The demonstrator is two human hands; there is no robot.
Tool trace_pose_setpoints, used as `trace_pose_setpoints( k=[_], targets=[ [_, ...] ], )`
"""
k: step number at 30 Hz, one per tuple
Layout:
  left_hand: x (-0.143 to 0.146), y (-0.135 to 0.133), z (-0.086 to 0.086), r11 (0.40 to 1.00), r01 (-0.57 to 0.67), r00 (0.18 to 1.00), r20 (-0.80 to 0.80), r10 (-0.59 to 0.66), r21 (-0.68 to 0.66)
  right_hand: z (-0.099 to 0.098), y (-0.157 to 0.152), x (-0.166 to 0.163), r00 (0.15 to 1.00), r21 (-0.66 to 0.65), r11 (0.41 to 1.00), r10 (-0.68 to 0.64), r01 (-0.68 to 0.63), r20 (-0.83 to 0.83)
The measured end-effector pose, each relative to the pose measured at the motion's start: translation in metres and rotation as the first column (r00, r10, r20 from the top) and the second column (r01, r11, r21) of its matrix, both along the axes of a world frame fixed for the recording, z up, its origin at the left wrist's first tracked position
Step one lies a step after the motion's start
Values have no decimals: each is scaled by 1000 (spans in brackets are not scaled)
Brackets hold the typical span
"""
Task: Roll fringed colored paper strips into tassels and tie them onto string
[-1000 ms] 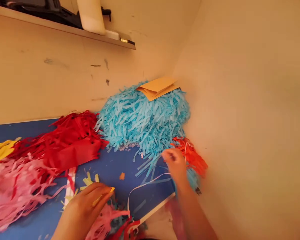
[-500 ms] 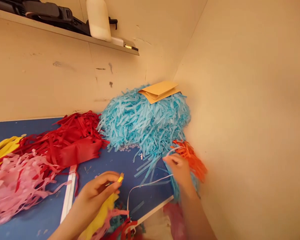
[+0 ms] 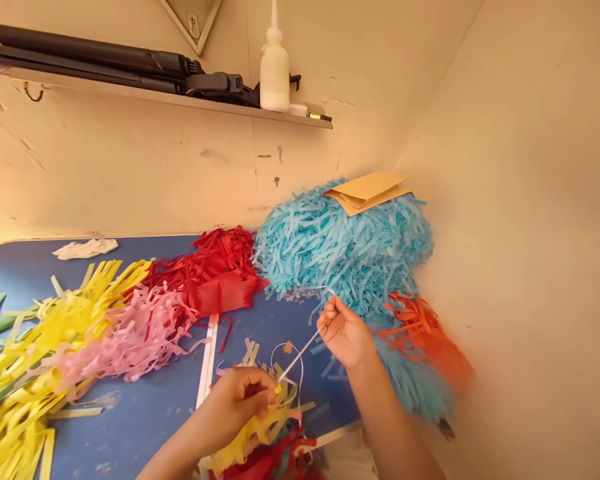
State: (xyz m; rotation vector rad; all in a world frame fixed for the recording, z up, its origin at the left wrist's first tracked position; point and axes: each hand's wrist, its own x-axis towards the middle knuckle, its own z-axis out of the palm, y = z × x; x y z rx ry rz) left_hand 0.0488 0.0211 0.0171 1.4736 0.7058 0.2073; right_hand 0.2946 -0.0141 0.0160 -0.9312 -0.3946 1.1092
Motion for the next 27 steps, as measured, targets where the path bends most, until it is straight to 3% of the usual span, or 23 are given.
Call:
trace_pose_setpoints(
  k=[2,5,8,10,12,17,22,25,27],
  targets=[
    [-4,1,-2,998,-61,998,28,60,5,6,-1,-2,992,3,1000,-16,15,126],
    [-8,2,1,945,-327,936,138,323,9,11,-12,-22,889,-48,995,-57,89,454],
    [-8,0,4,825,-505,826,135,547,-254,15,-26,-53,678,-98,995,69,5,732],
    [-5,-4,5,715,-526,769,103,631,-461,16,-32,-69,589,-102,993,113,-52,800],
    [-1,-7,6,635,-524,716,110,689,-567,17,-34,-80,541,-74,997,74,-21,838],
    [3,-11,10,556,-549,630,128,766,-624,13,-35,-85,397,6,998,-31,63,917],
    [4,-11,8,564,-552,634,131,762,-614,11,-37,-87,362,21,999,-36,45,931],
    [5,-13,6,622,-554,663,158,731,-553,13,-37,-88,349,18,1000,-22,16,937],
    [7,-15,5,698,-596,692,186,697,-398,14,-37,-87,298,-26,999,34,-32,954]
  ],
)
